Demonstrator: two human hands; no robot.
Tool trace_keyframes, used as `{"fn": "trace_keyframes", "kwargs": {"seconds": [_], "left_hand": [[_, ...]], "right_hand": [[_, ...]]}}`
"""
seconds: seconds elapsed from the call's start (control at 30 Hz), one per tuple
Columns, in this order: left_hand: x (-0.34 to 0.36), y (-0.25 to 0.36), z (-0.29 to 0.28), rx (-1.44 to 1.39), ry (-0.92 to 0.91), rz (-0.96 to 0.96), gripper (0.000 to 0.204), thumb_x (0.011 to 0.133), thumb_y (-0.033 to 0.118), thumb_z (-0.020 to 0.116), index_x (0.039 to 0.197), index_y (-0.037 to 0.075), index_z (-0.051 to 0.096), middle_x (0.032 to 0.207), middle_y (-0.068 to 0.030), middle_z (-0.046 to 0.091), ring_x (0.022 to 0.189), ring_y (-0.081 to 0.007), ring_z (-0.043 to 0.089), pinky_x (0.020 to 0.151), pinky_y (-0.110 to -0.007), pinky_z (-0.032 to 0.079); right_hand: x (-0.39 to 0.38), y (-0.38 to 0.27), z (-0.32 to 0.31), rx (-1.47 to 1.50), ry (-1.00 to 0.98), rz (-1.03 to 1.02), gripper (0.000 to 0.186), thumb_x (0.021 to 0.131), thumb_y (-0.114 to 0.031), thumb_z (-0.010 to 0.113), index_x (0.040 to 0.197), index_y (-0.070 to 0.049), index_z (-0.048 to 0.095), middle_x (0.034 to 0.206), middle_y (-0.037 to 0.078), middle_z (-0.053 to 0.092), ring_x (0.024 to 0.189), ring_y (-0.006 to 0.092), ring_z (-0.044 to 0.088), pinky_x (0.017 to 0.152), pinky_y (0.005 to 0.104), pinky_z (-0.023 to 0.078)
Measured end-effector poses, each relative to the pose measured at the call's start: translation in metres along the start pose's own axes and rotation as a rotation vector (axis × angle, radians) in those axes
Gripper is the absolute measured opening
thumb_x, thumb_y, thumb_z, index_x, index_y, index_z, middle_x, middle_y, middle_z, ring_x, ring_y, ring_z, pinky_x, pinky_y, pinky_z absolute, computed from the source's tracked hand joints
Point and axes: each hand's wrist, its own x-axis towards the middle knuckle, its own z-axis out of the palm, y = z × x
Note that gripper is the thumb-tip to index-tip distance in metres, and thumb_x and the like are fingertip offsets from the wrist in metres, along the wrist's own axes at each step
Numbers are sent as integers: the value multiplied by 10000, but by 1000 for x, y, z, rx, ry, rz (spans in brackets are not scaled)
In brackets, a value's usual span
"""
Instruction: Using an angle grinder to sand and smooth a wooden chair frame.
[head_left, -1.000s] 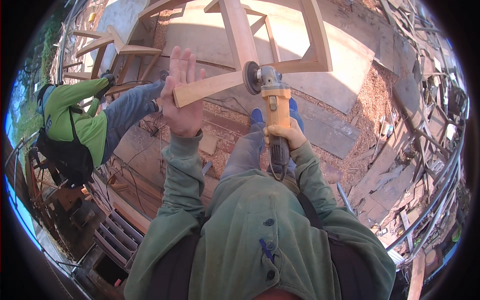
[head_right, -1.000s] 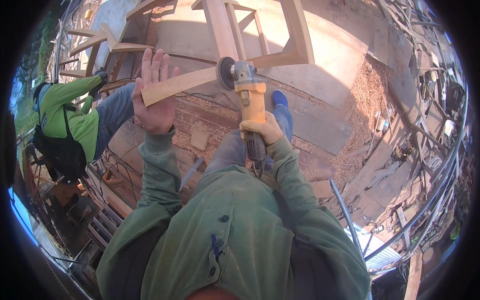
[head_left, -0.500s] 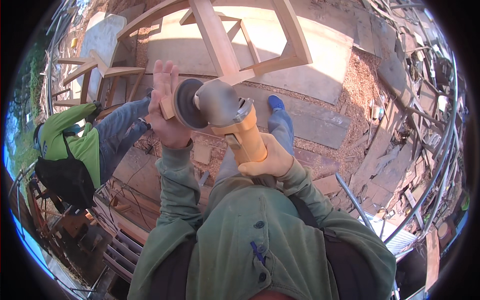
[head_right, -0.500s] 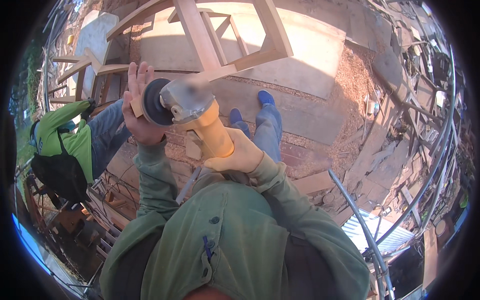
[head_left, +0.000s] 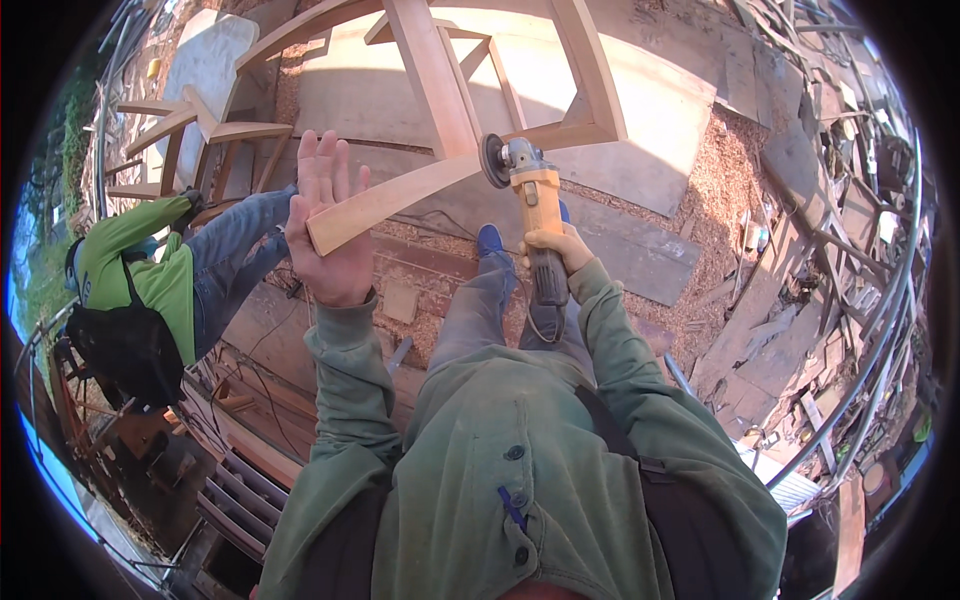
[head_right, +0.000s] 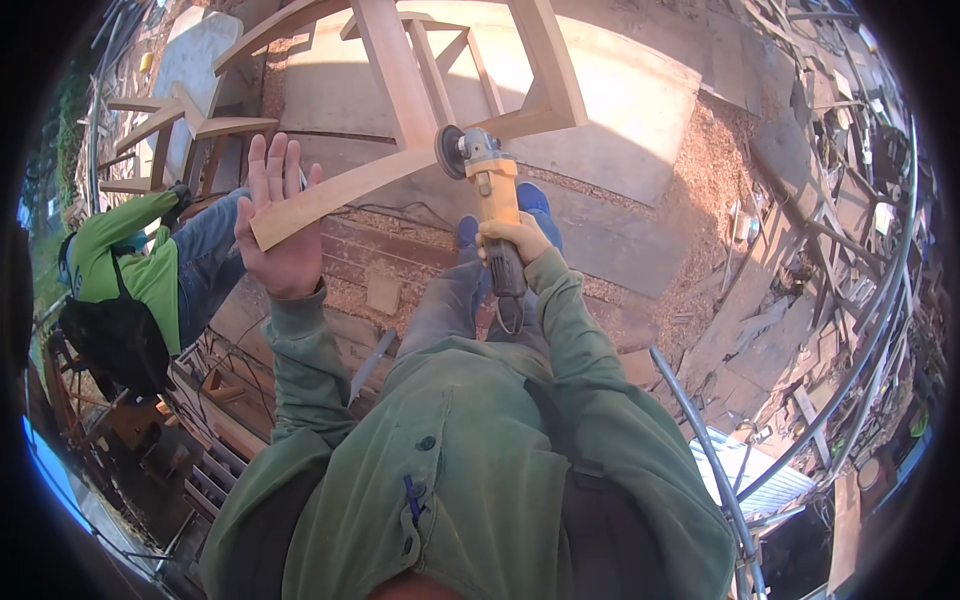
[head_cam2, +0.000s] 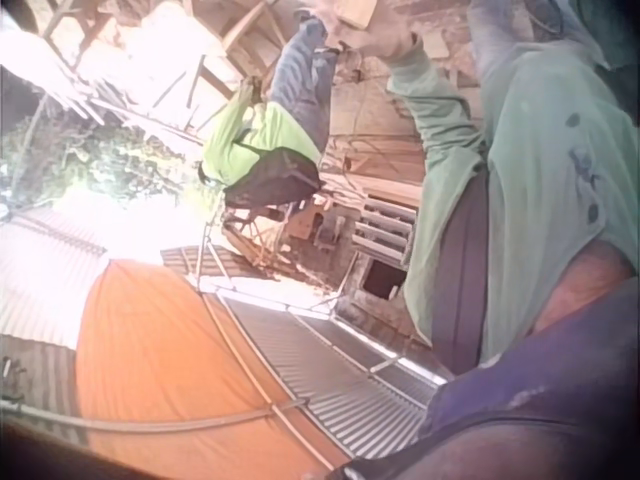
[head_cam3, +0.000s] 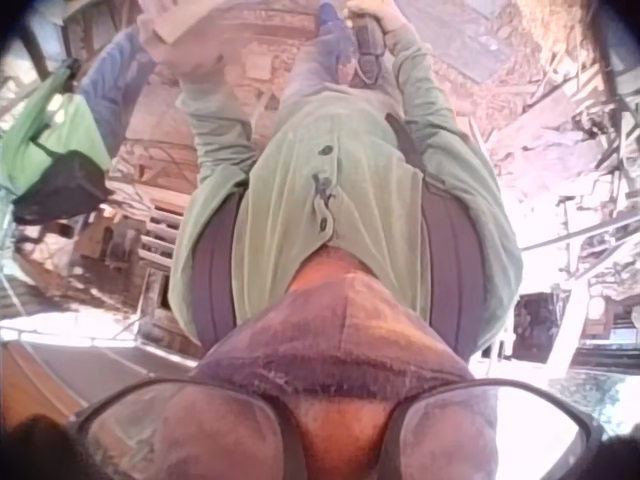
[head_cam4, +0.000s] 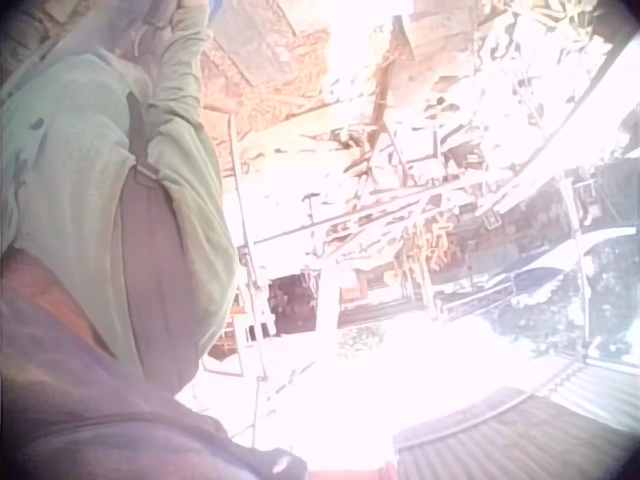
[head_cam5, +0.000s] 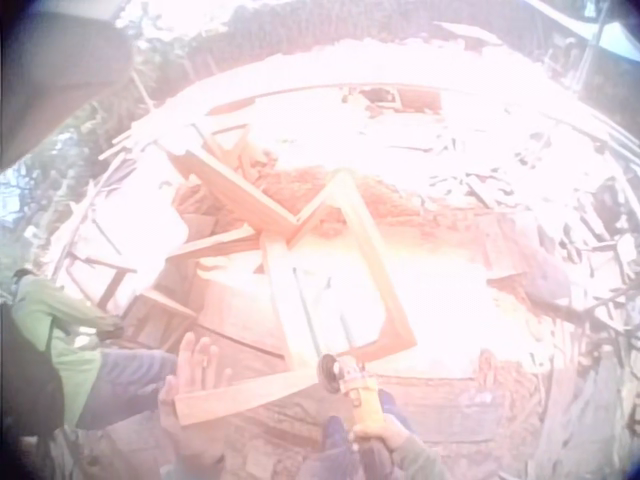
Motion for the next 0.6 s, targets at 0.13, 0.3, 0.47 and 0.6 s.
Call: {"fn": "trace_keyframes", "kwargs": {"seconds": [0.13,0.3,0.47,0.6], "left_hand": [[-3,-1,4,-34,27,-4,729,954,430,335,1533,54,103,1584,-138,170,1477,-269,114,1176,-452,98],[-4,-3,10,7,8,7,803,948,465,378,1531,36,29,1585,-176,124,1479,-290,91,1182,-479,97],[0,-15,9,-15,-11,71,615,977,425,306,1373,-40,376,1421,-218,395,1386,-338,295,1151,-469,199],[4,-30,1,18,-226,140,577,1002,385,235,1080,-60,594,1136,-222,594,1172,-350,504,1067,-458,327]], "right_hand": [[6,-3,-5,5,43,21,247,822,-137,689,973,25,581,812,115,635,645,204,649,554,339,563],[-18,2,-4,16,40,50,247,820,-139,693,977,17,584,825,111,639,663,201,652,572,337,563],[-66,-12,0,-389,121,-39,294,785,-154,717,998,10,597,860,83,657,719,185,661,628,332,549],[-89,-55,8,-906,269,-309,337,721,-150,739,975,7,581,838,113,652,701,190,657,631,334,543]]}}
